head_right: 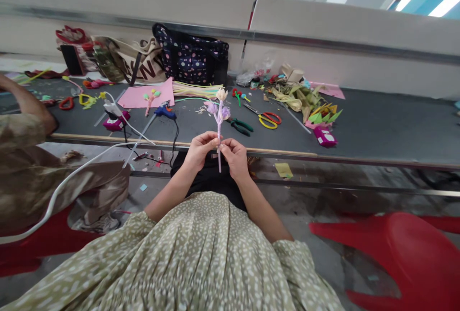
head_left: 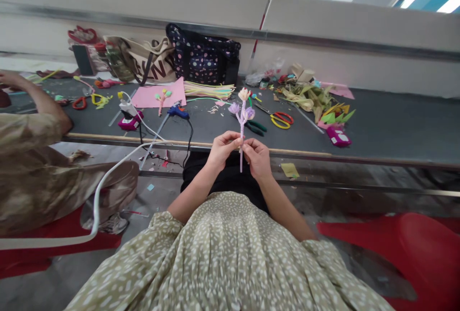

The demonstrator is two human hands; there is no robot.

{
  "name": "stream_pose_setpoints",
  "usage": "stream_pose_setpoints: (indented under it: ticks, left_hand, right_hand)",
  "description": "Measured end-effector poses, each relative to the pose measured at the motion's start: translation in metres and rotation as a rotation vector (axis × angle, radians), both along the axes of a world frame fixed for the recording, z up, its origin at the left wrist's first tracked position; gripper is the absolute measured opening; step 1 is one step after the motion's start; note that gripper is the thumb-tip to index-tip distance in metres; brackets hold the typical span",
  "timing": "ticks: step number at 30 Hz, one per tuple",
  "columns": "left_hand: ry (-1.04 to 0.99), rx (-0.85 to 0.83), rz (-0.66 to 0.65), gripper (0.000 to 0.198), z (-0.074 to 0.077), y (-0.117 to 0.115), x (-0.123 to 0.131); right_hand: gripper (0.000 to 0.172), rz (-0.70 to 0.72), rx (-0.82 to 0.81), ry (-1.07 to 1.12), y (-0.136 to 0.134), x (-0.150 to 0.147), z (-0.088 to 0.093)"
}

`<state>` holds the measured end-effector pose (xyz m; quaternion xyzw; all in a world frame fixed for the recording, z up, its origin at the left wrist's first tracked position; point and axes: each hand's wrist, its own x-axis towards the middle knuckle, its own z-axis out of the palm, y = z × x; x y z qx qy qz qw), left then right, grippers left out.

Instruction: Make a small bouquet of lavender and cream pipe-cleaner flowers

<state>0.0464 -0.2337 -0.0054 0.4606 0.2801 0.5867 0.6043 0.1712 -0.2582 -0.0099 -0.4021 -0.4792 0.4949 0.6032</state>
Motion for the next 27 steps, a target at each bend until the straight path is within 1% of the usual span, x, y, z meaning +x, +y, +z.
stream_pose_setpoints:
  ticks: [3, 6, 8, 11, 14, 18, 21, 24, 27]
  left_hand:
    - [0.057, 0.015, 0.112, 0.029, -0.001, -0.001, 0.003]
    - [0.098, 0.047, 0.166, 0.026, -0.005, 0.0, 0.004]
    - [0.105, 0.073, 0.195, 0.023, -0.008, 0.001, 0.005]
    - [0.098, 0.104, 0.24, 0.02, -0.01, 0.002, 0.005]
    - [0.111, 0.113, 0.248, 0.019, -0.006, 0.001, 0.004]
    - [0.078, 0.091, 0.224, 0.02, 0.001, -0.001, 0.002]
    - [0.064, 0.068, 0.189, 0.021, 0.003, -0.002, 0.001]
    - [0.064, 0.01, 0.12, 0.024, 0.002, -0.002, -0.002]
    - [0.042, -0.052, 0.05, 0.025, 0.001, -0.002, -0.004]
  right_hand:
    - [0.022, -0.138, 0.104, -0.251, 0.0, 0.001, -0.001]
    - [0.021, -0.274, 0.194, -0.53, -0.002, 0.003, -0.004]
    - [0.018, -0.327, 0.24, -0.664, -0.003, 0.003, -0.005]
    - [0.018, -0.355, 0.282, -0.76, -0.004, 0.002, -0.005]
    - [0.02, -0.35, 0.299, -0.764, -0.005, 0.002, -0.005]
    - [0.02, -0.302, 0.314, -0.731, -0.005, 0.003, -0.005]
    - [0.02, -0.264, 0.305, -0.693, -0.005, 0.005, -0.006]
    - [0.021, -0.199, 0.265, -0.602, -0.004, 0.006, -0.004]
    - [0.022, -0.084, 0.191, -0.452, -0.001, 0.008, -0.001]
